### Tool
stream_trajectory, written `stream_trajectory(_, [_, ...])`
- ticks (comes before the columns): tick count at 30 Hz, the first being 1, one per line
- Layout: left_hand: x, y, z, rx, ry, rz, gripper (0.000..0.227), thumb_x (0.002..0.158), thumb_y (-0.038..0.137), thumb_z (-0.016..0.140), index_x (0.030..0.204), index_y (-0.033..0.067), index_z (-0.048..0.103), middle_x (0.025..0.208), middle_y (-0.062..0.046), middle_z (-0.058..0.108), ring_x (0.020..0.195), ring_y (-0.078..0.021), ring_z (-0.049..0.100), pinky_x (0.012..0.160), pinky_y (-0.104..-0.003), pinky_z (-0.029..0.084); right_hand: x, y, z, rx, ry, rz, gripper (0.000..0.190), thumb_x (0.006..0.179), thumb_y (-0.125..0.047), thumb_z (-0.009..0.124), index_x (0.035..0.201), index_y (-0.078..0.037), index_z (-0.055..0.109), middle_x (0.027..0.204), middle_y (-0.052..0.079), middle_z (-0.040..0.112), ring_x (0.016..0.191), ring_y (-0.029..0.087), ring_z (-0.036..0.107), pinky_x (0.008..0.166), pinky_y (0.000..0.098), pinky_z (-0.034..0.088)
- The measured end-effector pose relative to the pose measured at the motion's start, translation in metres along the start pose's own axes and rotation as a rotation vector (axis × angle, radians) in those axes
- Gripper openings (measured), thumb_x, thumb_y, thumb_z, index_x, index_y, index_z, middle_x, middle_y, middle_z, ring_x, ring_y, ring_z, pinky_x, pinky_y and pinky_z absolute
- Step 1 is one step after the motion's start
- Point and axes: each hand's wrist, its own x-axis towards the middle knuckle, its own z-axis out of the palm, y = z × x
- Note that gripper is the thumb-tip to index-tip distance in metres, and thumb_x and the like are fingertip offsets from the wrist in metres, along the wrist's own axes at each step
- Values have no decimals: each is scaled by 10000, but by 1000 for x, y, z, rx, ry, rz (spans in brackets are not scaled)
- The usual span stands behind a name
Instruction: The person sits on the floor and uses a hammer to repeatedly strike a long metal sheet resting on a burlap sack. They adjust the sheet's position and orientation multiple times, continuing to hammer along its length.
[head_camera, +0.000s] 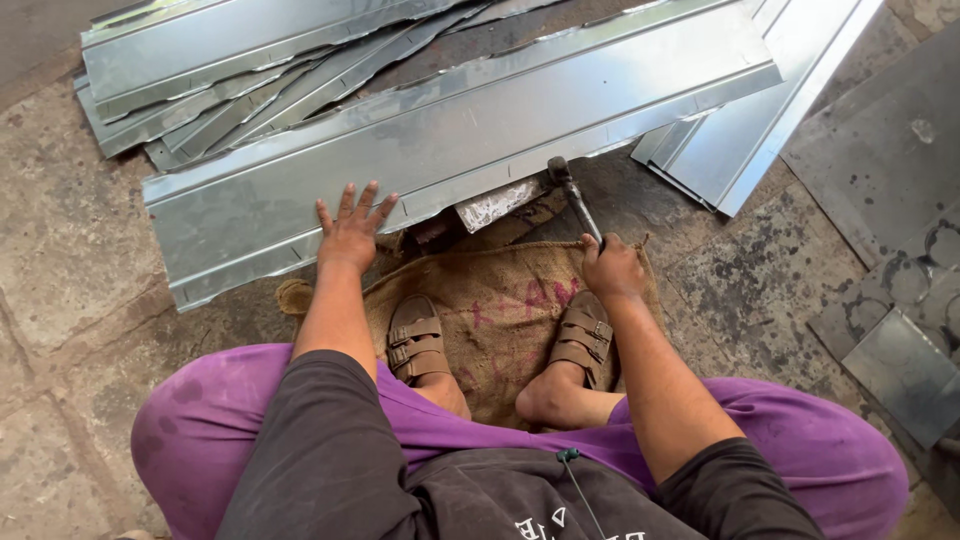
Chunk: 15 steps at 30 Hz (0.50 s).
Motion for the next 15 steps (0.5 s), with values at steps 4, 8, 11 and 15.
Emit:
stream_trajectory(4, [-16,3,-27,-69,-162,-118,1045,882,59,552,1574,536,-70,1728,97,-163,1597,-226,-136,1199,-659,-119,20,1,-12,97,81,-72,485,1034,-522,571,1034,-65,733,870,214,713,802,395,696,711,517,538])
stream_trajectory(8, [2,33,-35,-45,-21,82,1015,898,155,561,1587,468,-115,1705,81,-182,1573,-238,-148,1170,-686,-147,26,1,-32,215,18,31,538,1068,-535,531,882,-55,689,729,95,652,588,217,570,532,430,465])
stream_trajectory(11, [24,57,-19,-17,40,151,958,941,106,487,1614,472,-89,1719,114,-152,1593,-218,-116,1214,-691,-129,14,-17,-59,389,97,-61,489,1074,-488,535,835,-71,621,659,30,573,516,131,493,459,353,396])
stream_trajectory(15, [46,66,-1,30,87,139,893,977,7,338,1611,479,-77,1720,121,-134,1586,-247,-103,1177,-723,-95,-10,-49,-144,913,200,-473,301,1148,-290,488,919,-114,571,682,-17,539,526,104,493,418,266,419])
